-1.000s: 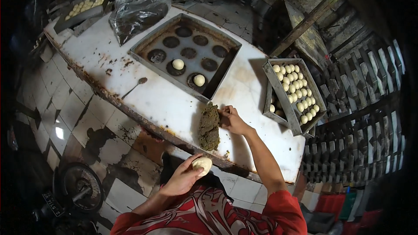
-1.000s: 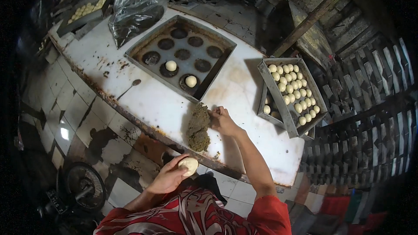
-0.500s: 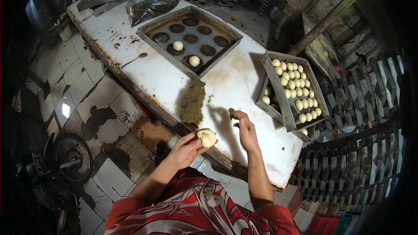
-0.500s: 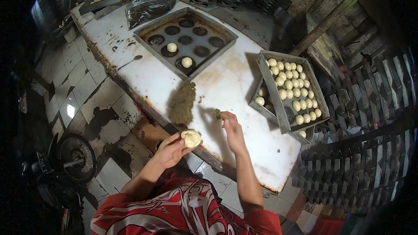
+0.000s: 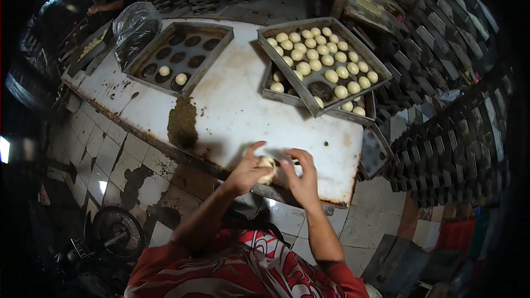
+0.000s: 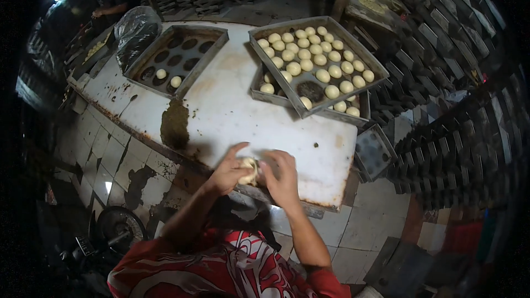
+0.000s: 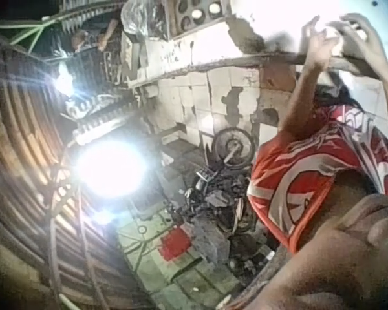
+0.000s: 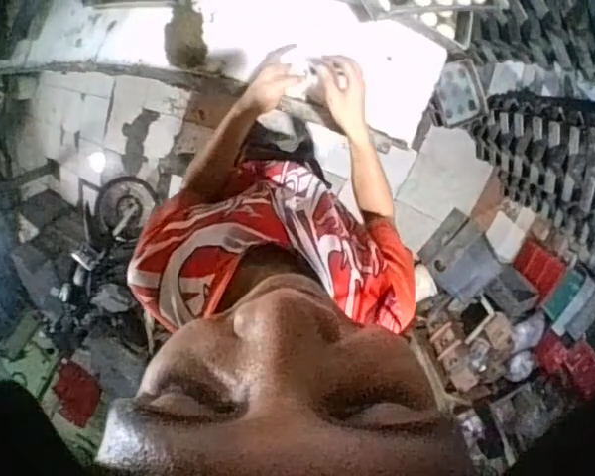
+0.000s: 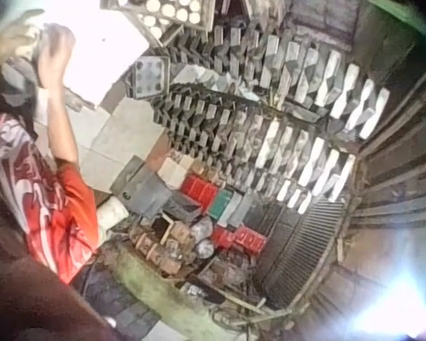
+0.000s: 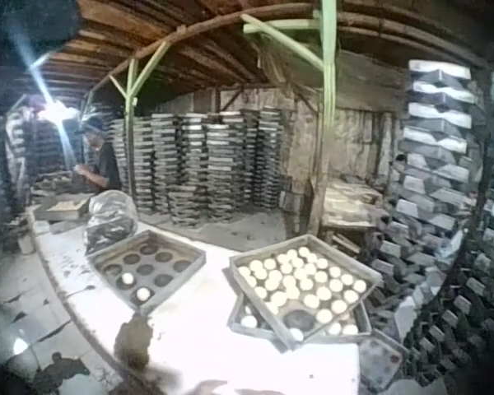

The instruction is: The person is flattening dough balls, filling them with a dark paste using a spoon, sealing them, and arranging them on a tray.

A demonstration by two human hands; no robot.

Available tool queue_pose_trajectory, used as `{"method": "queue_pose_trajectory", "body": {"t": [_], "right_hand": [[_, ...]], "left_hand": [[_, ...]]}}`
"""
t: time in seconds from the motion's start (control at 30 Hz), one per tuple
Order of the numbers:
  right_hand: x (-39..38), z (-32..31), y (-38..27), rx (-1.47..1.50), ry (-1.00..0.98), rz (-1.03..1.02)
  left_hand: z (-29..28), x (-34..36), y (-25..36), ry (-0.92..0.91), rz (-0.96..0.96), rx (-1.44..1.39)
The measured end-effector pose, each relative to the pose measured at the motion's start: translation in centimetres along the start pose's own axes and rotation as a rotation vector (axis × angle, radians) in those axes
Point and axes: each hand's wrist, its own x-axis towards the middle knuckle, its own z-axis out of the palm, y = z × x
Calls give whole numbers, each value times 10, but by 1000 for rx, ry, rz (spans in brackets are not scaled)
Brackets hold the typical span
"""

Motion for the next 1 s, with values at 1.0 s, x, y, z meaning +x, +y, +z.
{"method": "queue_pose_trajectory", "body": {"t": [1.0], "right_hand": [[67,27,104,-753,-138,-272]], "left_hand": [[-130,-134,47,233,85,21]]}}
